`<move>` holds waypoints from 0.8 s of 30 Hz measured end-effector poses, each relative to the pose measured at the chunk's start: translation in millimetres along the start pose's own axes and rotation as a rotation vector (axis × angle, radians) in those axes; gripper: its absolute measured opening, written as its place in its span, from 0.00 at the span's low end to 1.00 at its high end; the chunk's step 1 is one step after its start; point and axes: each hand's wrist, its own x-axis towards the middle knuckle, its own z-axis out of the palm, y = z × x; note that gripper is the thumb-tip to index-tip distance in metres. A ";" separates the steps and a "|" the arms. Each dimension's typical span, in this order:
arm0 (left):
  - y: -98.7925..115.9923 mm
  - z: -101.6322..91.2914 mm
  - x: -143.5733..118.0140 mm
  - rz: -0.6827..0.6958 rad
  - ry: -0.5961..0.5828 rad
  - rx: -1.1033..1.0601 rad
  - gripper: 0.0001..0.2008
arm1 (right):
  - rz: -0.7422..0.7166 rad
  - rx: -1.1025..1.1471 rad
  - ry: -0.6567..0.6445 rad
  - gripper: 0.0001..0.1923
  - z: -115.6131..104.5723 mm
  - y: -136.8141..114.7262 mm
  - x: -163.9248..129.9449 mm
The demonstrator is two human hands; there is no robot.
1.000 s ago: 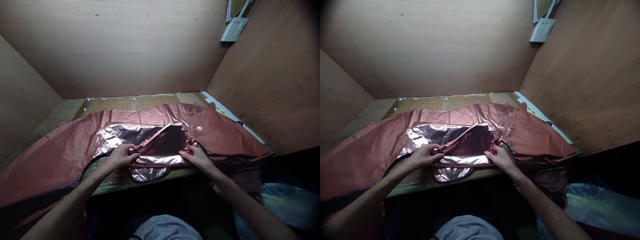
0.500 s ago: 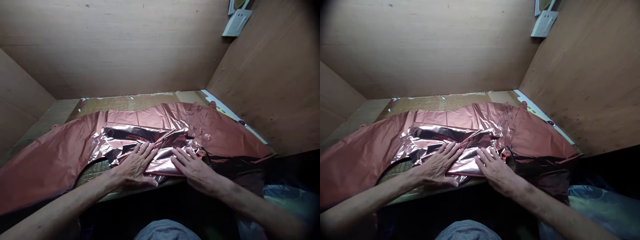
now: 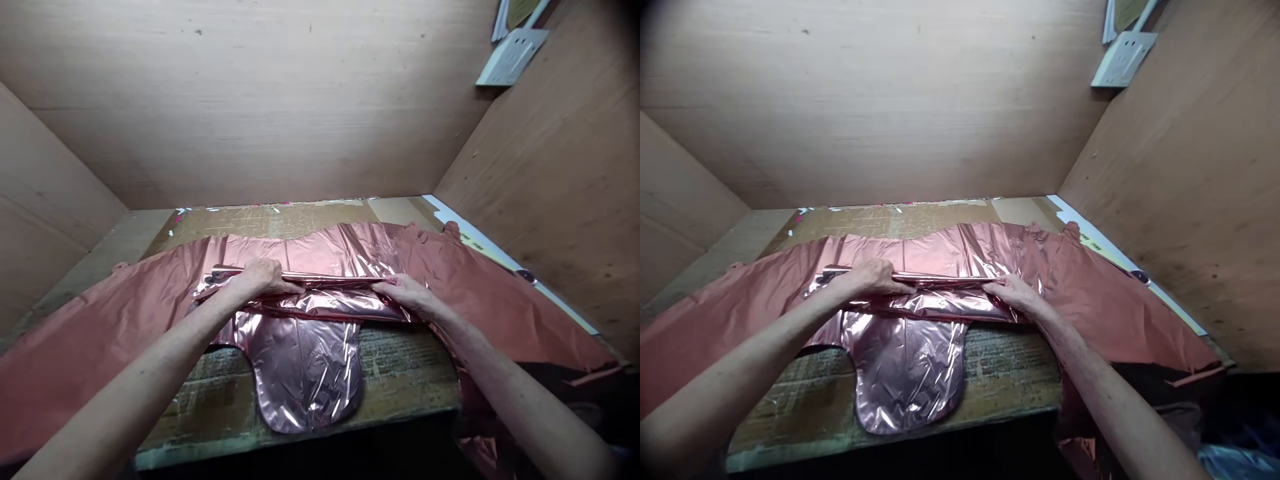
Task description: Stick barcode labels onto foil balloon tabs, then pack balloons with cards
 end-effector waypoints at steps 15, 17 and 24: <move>81.6 83.8 -22.1 0.741 0.391 -0.023 0.40 | -0.266 -0.554 0.028 0.10 3.2 -43.5 -50.5; 78.9 82.1 -55.5 0.783 0.416 -0.064 0.44 | -0.211 -0.460 -0.038 0.12 20.2 -42.9 -71.9; 51.7 127.7 -169.9 0.882 0.343 -0.148 0.35 | -0.380 -0.252 -0.152 0.11 63.9 -9.7 -171.2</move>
